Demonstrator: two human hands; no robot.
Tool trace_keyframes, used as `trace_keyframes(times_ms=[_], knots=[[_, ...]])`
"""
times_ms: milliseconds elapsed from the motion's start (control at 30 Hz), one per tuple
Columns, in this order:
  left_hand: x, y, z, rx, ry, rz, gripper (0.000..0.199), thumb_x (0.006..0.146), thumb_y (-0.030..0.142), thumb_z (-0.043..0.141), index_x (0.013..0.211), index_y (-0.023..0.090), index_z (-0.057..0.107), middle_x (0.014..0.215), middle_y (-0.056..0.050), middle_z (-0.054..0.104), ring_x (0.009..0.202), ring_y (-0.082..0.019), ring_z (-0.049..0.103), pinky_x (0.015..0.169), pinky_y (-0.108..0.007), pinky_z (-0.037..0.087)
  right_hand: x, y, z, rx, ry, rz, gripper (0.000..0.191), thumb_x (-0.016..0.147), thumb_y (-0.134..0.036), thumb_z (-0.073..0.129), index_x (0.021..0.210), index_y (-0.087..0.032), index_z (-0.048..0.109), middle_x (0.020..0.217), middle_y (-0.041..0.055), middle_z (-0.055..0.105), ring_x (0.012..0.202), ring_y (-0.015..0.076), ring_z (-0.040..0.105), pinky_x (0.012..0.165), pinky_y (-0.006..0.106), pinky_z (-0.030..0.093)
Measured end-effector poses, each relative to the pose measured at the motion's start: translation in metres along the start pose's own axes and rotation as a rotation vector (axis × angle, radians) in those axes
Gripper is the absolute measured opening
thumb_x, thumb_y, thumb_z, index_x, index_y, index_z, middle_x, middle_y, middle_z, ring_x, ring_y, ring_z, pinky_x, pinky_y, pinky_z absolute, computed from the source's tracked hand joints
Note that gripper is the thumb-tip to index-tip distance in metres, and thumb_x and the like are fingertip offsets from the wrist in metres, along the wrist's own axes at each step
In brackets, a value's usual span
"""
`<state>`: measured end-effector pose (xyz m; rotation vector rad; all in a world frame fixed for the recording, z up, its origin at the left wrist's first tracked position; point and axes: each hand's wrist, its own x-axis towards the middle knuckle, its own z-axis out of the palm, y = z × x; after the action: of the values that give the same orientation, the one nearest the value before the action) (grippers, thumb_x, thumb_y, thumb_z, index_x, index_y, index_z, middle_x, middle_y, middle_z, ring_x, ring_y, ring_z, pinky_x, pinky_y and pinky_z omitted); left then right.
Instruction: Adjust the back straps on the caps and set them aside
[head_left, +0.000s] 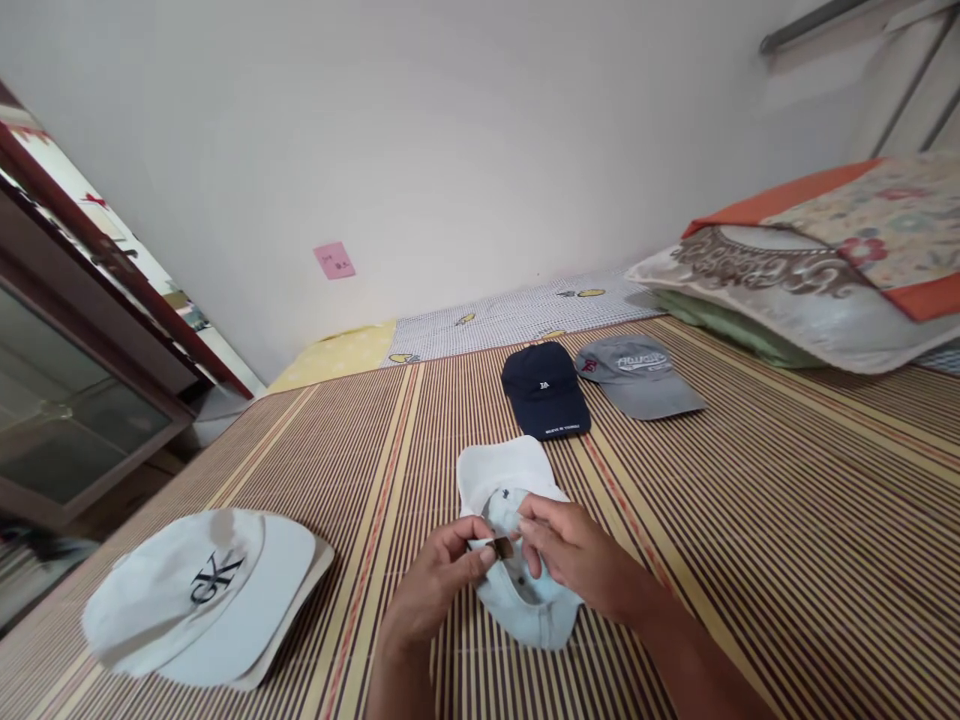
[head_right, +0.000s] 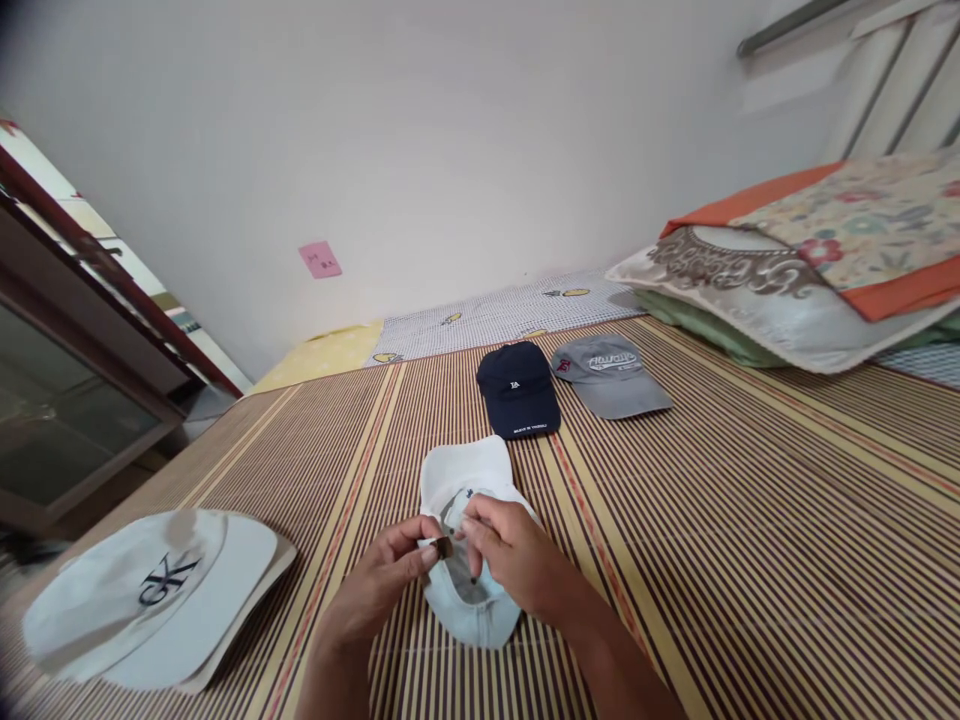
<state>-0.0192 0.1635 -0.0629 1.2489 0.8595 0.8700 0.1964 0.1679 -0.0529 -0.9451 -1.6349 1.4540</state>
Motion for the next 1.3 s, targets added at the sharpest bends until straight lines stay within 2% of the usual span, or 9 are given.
trace_keyframes(times_ms=[167,400,567,733,1000,1300], knots=[[0.001,0.001,0.000,0.012,0.017,-0.005,0.032,0.083,0.044,0.082,0.083,0.018,0.064,0.071,0.003,0.054,0.066,-0.011,0.040,0.062,-0.023,0.033,-0.005,0.002,-0.002,0.024,-0.152,0.027,0.025,0.099,-0.030,0.056,0.077,-0.020,0.059,0.066,-0.0038,0.060,0.047,0.0071,0.036,0.046,0.024,0.025],[-0.002,0.003,0.001,0.035,-0.010,0.015,0.030,0.086,0.044,0.078,0.081,0.017,0.063,0.072,0.002,0.052,0.067,-0.013,0.041,0.064,-0.025,0.033,-0.006,-0.001,-0.009,0.072,-0.066,0.008,0.018,0.101,-0.034,0.055,0.087,-0.022,0.058,0.063,-0.0048,0.061,0.048,0.0088,0.036,0.048,0.024,0.027],[-0.004,0.004,0.002,0.023,-0.005,0.017,0.032,0.085,0.045,0.080,0.083,0.018,0.064,0.073,0.003,0.049,0.069,-0.013,0.037,0.066,-0.026,0.031,-0.006,-0.007,-0.006,0.034,-0.083,0.002,0.018,0.098,-0.033,0.058,0.084,-0.021,0.061,0.066,-0.0036,0.061,0.050,0.0089,0.037,0.049,0.025,0.027],[-0.003,0.006,0.002,0.049,-0.030,0.023,0.031,0.088,0.045,0.076,0.084,0.018,0.064,0.074,0.003,0.048,0.071,-0.014,0.036,0.067,-0.027,0.030,-0.007,-0.012,-0.005,-0.008,-0.077,-0.010,0.017,0.097,-0.029,0.059,0.084,-0.020,0.064,0.064,-0.0035,0.062,0.055,0.0104,0.043,0.057,0.025,0.034],[-0.003,0.006,0.002,0.086,-0.030,0.039,0.035,0.089,0.051,0.073,0.082,0.018,0.064,0.074,0.002,0.048,0.072,-0.016,0.036,0.069,-0.028,0.030,-0.010,-0.006,-0.008,0.091,-0.158,0.023,0.020,0.099,-0.033,0.059,0.083,-0.020,0.062,0.062,-0.0041,0.061,0.051,0.0091,0.038,0.052,0.024,0.030],[-0.003,0.005,0.002,0.096,-0.085,0.045,0.036,0.090,0.053,0.071,0.083,0.018,0.067,0.072,0.001,0.052,0.069,-0.015,0.041,0.068,-0.027,0.033,-0.011,-0.013,-0.007,-0.171,-0.148,0.018,0.018,0.093,-0.026,0.058,0.077,-0.020,0.064,0.064,-0.0034,0.059,0.062,0.0131,0.055,0.062,0.026,0.041]])
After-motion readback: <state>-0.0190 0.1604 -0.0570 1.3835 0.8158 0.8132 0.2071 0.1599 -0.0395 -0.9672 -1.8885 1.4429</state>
